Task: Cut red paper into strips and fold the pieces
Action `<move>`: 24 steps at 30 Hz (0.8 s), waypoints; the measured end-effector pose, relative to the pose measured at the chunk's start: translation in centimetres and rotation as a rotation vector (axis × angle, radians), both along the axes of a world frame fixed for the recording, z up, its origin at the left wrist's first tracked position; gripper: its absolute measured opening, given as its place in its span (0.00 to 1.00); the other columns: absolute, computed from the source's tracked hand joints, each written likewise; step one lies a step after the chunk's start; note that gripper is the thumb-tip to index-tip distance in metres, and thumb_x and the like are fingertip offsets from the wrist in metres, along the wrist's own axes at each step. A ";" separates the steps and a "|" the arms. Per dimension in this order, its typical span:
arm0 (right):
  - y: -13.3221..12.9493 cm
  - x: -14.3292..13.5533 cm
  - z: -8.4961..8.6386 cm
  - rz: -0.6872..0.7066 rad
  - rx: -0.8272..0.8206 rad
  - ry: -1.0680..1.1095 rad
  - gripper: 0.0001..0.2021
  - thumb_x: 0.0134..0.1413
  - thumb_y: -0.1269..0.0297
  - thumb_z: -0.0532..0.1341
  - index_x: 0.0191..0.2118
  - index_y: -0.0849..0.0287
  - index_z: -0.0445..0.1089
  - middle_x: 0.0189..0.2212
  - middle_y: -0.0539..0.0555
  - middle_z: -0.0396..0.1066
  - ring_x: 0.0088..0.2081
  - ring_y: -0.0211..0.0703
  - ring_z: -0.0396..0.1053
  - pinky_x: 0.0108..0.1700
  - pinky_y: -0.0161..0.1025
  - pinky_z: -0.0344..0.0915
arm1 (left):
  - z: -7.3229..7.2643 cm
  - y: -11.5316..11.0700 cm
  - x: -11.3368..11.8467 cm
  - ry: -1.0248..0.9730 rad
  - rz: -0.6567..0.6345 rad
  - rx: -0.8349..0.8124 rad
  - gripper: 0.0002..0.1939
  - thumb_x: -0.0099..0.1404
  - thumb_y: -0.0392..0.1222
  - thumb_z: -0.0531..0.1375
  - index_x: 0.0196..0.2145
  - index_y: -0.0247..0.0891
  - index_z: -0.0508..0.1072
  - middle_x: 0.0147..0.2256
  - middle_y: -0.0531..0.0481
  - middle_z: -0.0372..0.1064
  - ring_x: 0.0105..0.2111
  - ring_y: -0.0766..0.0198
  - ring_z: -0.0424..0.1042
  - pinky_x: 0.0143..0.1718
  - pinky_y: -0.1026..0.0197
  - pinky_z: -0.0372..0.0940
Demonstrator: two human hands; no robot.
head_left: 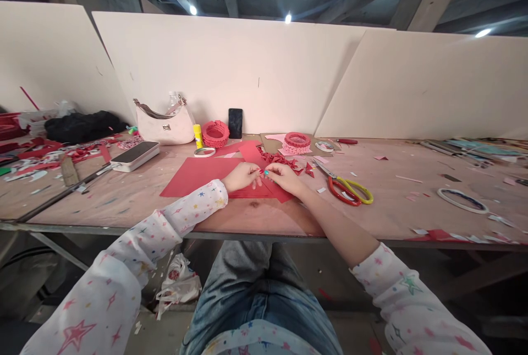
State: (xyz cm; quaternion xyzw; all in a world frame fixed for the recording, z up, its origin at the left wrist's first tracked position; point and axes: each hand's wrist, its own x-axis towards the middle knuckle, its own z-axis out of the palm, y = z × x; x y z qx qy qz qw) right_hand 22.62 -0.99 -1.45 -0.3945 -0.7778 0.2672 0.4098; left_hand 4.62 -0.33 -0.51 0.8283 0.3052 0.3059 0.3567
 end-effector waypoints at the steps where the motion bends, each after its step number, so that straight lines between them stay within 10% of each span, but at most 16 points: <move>1: -0.1 0.0 0.1 0.008 0.017 -0.029 0.05 0.47 0.66 0.54 0.29 0.60 0.66 0.29 0.51 0.67 0.32 0.40 0.64 0.37 0.37 0.59 | 0.1 -0.1 0.0 0.016 0.006 0.026 0.12 0.63 0.40 0.49 0.26 0.33 0.66 0.22 0.49 0.69 0.17 0.71 0.66 0.22 0.68 0.60; 17: -0.5 0.1 0.4 0.117 0.011 -0.099 0.05 0.50 0.66 0.52 0.28 0.60 0.63 0.28 0.49 0.64 0.32 0.38 0.62 0.36 0.35 0.57 | -0.4 0.1 -0.2 -0.021 -0.114 -0.054 0.17 0.65 0.47 0.46 0.27 0.33 0.64 0.15 0.56 0.60 0.14 0.71 0.62 0.21 0.68 0.58; 24: 1.2 1.0 -0.4 -0.239 0.111 0.004 0.06 0.48 0.67 0.52 0.26 0.60 0.65 0.27 0.52 0.67 0.31 0.41 0.64 0.35 0.37 0.59 | 0.2 0.9 -1.1 0.055 0.037 0.142 0.17 0.65 0.45 0.46 0.27 0.33 0.67 0.23 0.50 0.67 0.23 0.67 0.67 0.27 0.66 0.61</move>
